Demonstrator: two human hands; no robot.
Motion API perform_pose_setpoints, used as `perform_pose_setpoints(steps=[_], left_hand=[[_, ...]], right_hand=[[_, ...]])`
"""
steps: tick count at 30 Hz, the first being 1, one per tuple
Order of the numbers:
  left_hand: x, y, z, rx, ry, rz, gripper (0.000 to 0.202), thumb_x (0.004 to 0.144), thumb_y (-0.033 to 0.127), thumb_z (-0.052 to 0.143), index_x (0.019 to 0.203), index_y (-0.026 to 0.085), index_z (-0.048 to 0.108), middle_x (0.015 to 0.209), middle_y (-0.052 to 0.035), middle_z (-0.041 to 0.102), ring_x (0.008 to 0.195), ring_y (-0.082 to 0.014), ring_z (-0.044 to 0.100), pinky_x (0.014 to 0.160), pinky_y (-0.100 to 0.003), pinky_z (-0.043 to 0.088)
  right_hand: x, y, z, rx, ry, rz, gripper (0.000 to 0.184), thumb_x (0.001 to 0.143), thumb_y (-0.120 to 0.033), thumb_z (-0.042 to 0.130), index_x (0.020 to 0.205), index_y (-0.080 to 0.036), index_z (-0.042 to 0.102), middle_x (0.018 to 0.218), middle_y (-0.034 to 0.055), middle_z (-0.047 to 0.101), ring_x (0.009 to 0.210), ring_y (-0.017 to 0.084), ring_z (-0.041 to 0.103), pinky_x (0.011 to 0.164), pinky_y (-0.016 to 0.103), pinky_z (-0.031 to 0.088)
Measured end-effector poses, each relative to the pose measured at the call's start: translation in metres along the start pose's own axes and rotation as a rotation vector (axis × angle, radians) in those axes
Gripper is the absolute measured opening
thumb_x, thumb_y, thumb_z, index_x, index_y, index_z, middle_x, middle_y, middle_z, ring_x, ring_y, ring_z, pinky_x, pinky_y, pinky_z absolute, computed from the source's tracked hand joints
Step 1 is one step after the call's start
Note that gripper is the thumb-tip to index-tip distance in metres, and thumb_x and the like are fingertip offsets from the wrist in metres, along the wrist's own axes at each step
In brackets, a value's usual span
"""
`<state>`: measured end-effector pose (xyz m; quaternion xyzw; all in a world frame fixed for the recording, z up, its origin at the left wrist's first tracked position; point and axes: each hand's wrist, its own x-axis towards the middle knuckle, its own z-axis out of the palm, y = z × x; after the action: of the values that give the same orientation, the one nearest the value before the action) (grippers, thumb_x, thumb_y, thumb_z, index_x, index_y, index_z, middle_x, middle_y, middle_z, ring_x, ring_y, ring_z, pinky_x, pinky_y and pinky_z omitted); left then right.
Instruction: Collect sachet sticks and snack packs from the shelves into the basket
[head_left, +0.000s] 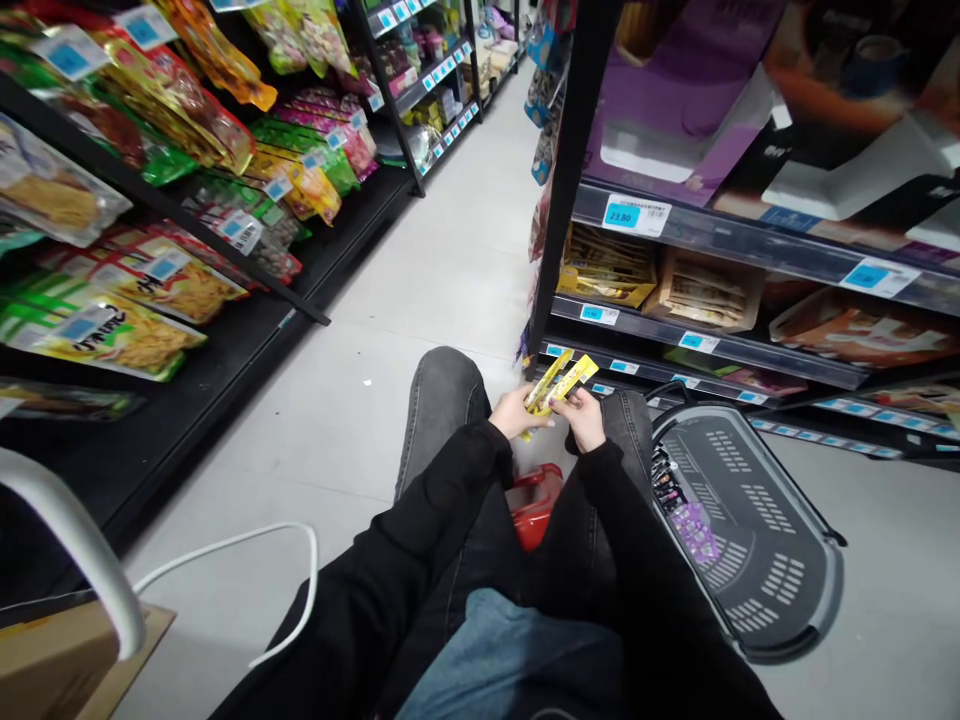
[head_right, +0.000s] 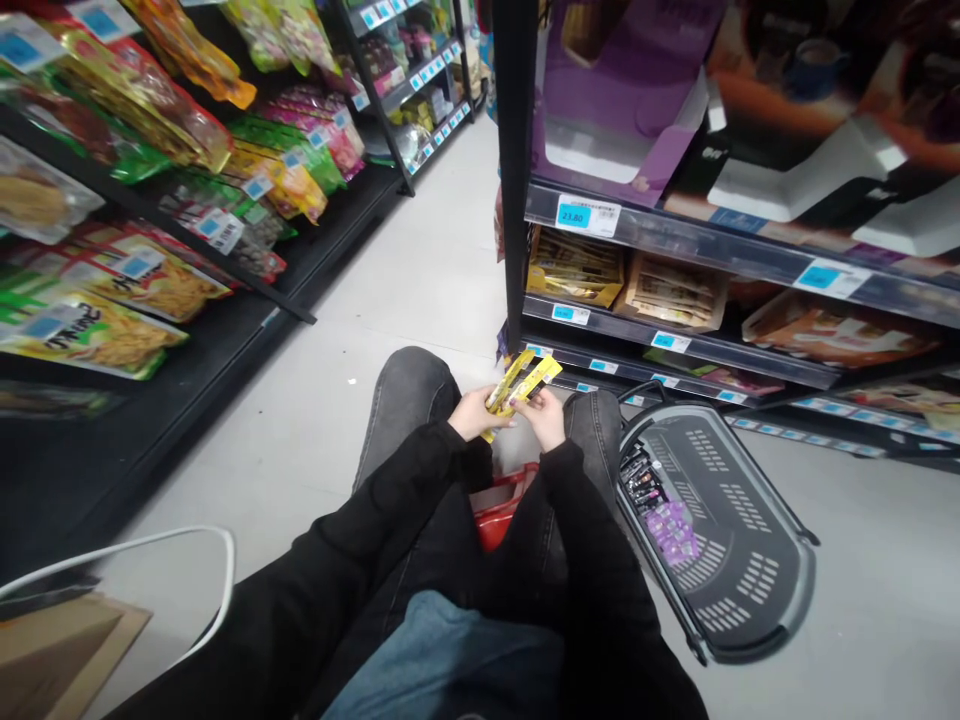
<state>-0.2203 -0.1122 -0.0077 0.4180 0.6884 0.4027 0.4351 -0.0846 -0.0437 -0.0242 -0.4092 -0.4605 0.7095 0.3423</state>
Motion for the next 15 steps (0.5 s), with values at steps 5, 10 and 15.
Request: perform_pose_setpoints(steps=[5,10,15], left_hand=[[0.000,0.002,0.003,-0.082,-0.055,-0.111,0.044,0.037,0.026,0.084,0.074,0.012,0.065,0.061,0.0024,0.059,0.057,-0.0108,0.051,0.054,-0.022,0.040],[0.001,0.005,0.006,-0.218,-0.092,-0.170,0.045,0.040,0.028,0.086,0.073,0.011,0.062,0.060,0.0002,0.061,0.052,-0.0110,0.054,0.051,-0.023,0.043],[-0.003,0.011,0.008,-0.436,-0.234,-0.215,0.053,0.048,0.042,0.084,0.083,0.009,0.061,0.075,-0.0088,0.069,0.059,-0.0169,0.064,0.058,-0.031,0.053]], right_hand=[[0.001,0.003,0.000,0.019,0.073,0.013,0.040,0.043,-0.028,0.083,0.074,-0.016,0.061,0.072,0.0017,0.069,0.062,0.015,0.062,0.063,0.030,0.052],[0.001,0.005,-0.001,0.036,0.077,0.001,0.039,0.052,-0.039,0.079,0.077,-0.018,0.059,0.070,0.0008,0.068,0.055,0.014,0.060,0.054,0.029,0.052],[0.004,0.004,-0.007,-0.038,0.094,-0.040,0.036,0.056,-0.043,0.076,0.073,-0.018,0.057,0.060,-0.0026,0.061,0.052,0.012,0.056,0.054,0.027,0.050]])
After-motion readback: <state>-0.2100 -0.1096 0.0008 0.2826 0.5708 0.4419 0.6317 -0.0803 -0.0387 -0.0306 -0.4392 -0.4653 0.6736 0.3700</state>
